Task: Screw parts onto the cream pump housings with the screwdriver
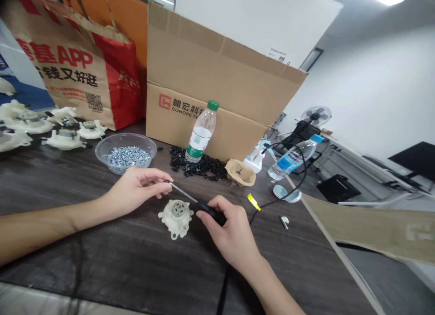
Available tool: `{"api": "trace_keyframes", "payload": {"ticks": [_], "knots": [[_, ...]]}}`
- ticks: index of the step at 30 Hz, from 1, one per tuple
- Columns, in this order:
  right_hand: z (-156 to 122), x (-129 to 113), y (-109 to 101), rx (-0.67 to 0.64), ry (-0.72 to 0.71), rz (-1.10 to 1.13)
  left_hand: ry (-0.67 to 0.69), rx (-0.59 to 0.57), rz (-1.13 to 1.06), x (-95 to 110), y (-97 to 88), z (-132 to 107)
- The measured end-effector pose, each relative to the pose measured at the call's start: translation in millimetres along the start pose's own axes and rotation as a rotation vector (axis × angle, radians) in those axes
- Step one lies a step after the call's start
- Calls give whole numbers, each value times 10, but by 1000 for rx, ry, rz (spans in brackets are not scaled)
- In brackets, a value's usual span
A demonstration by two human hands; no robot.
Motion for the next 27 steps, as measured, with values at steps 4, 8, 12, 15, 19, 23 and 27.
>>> {"api": "trace_keyframes", "payload": {"ticks": [4,8,12,15,19,23,27], "knots": [[-32,33,-4,87,18,-54,-19,-18,-37,-9,13,-5],[-26,-38,31,-40,-31,-102,-28,-45,-30,-37,42,-19],[-2,-96,16,-163,-78,-71,-32,-67,-20,-64,57,-21],[7,-96,-6,-149,-109,-85,-39,-66,-42,-61,39,-8],[-7,-15,22,-70,-83,-107,-39,-55,-43,-39,16,5],[-9,25,17,-8,-35,-97,-34,-70,-49,-37,43,-11],[9,-78,8,-122,-90,-87,-34,-83,-14,-52,68,-26]]}}
Point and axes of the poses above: each hand's wrist, its own z-axis towards the middle knuckle, its own y-axis out of the palm, x = y × z, the point moved 6 cm from there along z, towards the middle knuckle, and after that the axes turned 2 degrees about x, right-handed, at the moved point
